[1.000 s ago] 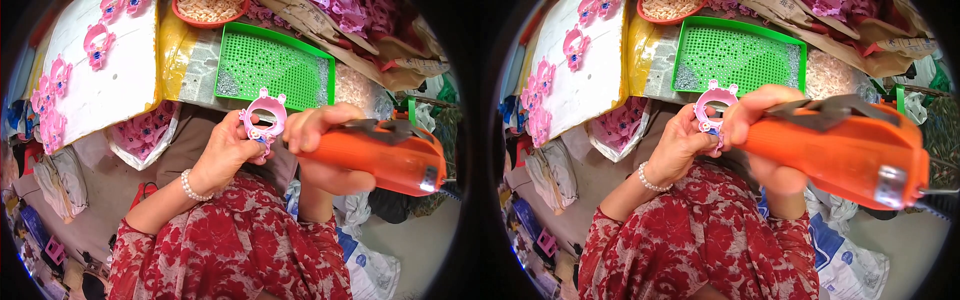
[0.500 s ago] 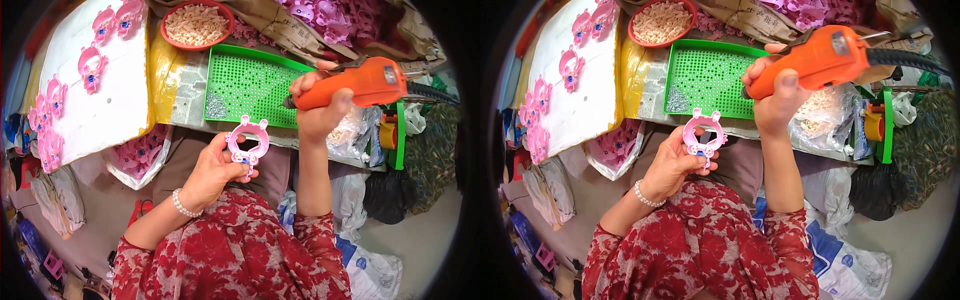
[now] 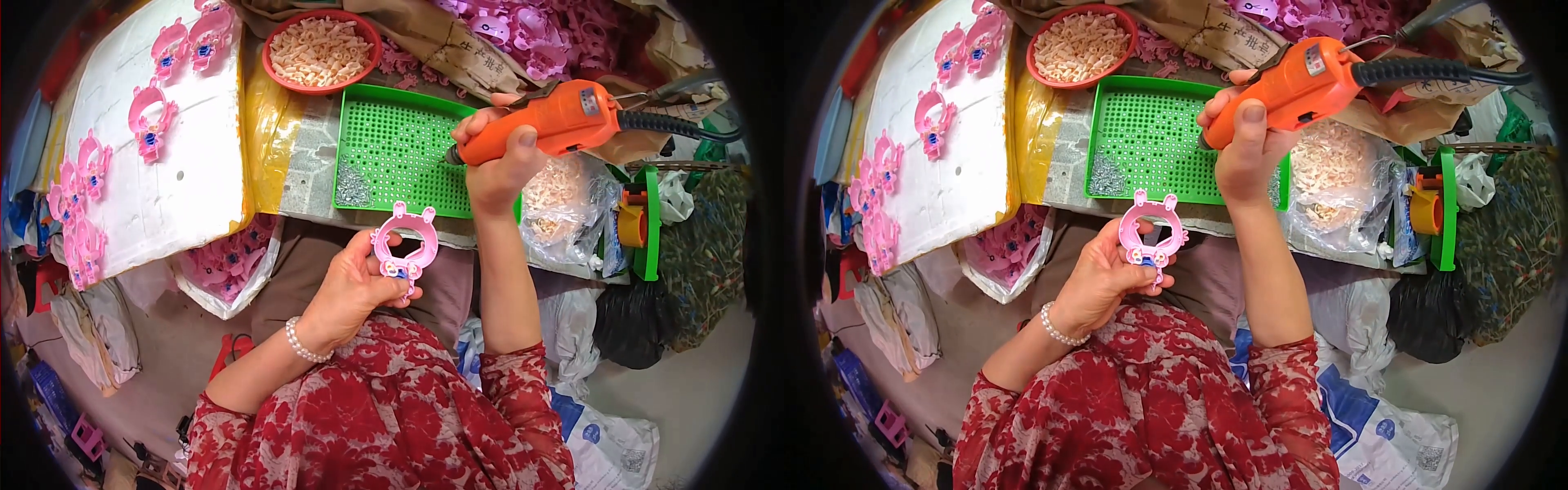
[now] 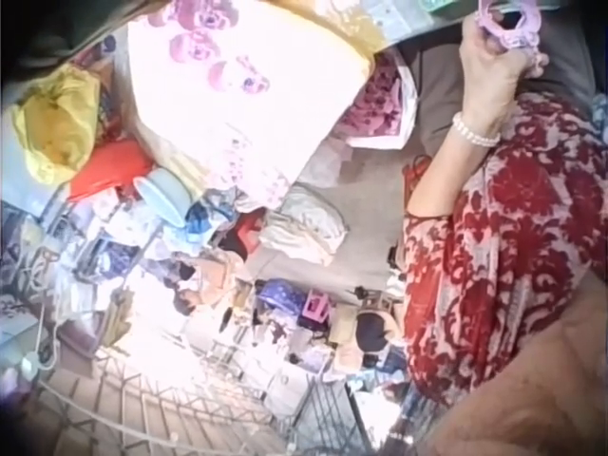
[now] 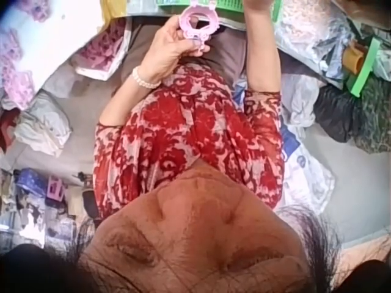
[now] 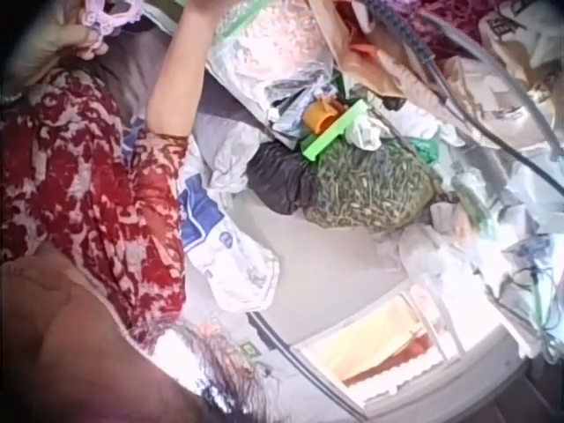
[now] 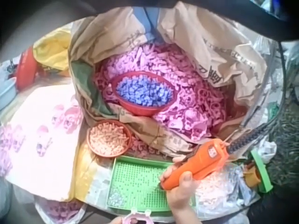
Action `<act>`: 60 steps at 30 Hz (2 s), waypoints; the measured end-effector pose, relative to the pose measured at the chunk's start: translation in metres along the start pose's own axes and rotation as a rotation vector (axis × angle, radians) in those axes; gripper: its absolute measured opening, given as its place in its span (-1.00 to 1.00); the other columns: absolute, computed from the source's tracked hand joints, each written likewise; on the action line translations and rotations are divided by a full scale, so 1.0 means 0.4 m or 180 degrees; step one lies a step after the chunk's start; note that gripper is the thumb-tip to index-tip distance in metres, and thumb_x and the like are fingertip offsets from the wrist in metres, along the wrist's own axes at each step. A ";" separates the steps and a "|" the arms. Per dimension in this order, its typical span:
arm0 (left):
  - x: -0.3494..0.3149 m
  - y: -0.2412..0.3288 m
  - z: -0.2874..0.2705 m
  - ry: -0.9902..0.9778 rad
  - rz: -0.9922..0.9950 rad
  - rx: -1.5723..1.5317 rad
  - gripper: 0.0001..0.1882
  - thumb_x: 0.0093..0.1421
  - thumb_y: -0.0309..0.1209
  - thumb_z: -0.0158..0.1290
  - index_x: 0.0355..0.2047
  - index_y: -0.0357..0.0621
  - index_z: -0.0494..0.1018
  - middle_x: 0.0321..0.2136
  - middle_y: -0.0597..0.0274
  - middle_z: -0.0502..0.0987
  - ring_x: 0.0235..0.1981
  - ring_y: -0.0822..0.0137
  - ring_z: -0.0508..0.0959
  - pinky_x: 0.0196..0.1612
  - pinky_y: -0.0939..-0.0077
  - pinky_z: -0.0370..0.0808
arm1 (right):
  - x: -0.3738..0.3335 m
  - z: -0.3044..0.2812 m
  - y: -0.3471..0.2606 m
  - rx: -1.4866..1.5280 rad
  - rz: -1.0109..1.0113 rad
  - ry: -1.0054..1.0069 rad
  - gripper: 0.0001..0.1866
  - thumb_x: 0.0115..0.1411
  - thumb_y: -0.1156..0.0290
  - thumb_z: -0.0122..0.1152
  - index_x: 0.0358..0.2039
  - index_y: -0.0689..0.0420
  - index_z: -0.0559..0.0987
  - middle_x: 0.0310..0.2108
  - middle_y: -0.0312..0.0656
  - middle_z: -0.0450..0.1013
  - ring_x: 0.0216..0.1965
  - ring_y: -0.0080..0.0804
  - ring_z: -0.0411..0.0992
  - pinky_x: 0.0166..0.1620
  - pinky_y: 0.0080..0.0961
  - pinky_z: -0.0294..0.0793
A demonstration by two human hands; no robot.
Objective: Assemble small pink plastic toy frames using a handheld electric screwdriver.
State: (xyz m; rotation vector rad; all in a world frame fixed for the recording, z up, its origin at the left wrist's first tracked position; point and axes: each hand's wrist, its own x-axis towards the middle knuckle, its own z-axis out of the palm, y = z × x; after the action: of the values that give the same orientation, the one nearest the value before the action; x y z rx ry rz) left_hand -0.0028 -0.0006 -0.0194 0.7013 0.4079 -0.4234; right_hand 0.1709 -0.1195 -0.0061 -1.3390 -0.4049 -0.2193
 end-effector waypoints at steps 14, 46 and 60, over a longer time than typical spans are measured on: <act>-0.002 0.001 0.002 -0.0032 -0.0041 0.0089 -0.60 0.03 -0.67 0.07 -0.10 -0.20 0.28 -0.27 0.11 0.49 -0.35 0.30 0.59 -0.33 0.62 0.53 | -0.001 -0.001 0.009 -0.0024 0.0002 0.0072 -0.24 0.00 -0.29 0.05 -0.21 0.26 0.30 -0.62 -0.19 0.31 -0.61 -0.38 0.31 -0.48 -0.47 0.35; 0.017 -0.008 0.016 0.0068 0.0130 0.0300 -0.71 0.05 -0.59 0.09 -0.18 -0.26 0.36 -0.36 0.22 0.51 -0.40 0.39 0.57 -0.38 0.64 0.52 | -0.101 0.005 -0.179 0.1498 -0.0088 -0.1277 -0.08 -0.09 -0.46 -0.06 -0.02 0.15 0.33 -0.49 -0.27 0.35 -0.50 -0.40 0.31 -0.33 -0.39 0.33; 0.012 -0.016 0.028 0.0169 0.0268 0.0181 -0.77 0.03 -0.60 0.06 -0.26 -0.25 0.36 -0.46 0.28 0.50 -0.49 0.53 0.49 -0.42 0.67 0.45 | -0.198 0.019 -0.159 0.1607 0.0253 -0.1479 -0.06 -0.08 -0.43 -0.02 0.03 0.17 0.25 -0.41 -0.23 0.39 -0.41 -0.37 0.36 -0.24 -0.35 0.36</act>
State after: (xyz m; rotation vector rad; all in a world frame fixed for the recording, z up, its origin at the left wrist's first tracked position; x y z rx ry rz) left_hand 0.0005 -0.0137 -0.0173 0.7833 0.4161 -0.3385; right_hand 0.0734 -0.1324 0.0200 -0.8935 -0.7409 0.2566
